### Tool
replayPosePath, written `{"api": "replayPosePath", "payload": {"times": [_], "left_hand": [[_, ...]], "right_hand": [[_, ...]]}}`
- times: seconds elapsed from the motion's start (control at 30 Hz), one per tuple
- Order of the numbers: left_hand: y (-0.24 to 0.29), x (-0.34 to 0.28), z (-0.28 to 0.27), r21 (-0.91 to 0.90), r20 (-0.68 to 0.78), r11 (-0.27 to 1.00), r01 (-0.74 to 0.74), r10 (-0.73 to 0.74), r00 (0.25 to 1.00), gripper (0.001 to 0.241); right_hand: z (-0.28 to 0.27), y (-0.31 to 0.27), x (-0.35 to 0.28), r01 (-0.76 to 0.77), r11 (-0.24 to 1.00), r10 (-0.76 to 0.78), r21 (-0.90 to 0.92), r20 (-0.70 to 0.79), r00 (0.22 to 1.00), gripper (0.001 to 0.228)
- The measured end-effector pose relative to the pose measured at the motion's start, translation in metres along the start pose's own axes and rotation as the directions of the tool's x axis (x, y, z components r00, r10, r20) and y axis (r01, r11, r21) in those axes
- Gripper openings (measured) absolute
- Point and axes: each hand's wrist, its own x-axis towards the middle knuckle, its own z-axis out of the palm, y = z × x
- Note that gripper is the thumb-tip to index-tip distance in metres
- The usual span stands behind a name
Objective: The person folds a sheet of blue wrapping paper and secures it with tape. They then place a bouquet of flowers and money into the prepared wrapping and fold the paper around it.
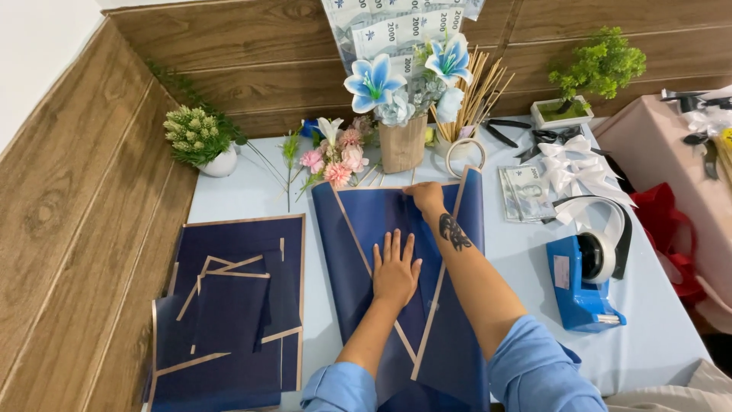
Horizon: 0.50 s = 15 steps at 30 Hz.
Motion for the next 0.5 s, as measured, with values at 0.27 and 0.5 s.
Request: {"api": "replayPosePath", "payload": {"times": [0.27, 0.5], "left_hand": [[0.000, 0.001, 0.007, 0.017, -0.051, 1.000, 0.005, -0.004, 0.999, 0.060], [0.000, 0.002, 0.008, 0.034, -0.030, 0.999, 0.014, -0.013, 0.999, 0.061]], "right_hand": [[-0.001, -0.004, -0.005, -0.018, 0.991, 0.015, -0.135, -0.026, 1.000, 0.024], [-0.005, -0.011, -0.018, 0.017, 0.963, -0.023, -0.270, -0.021, 1.000, 0.019]]}}
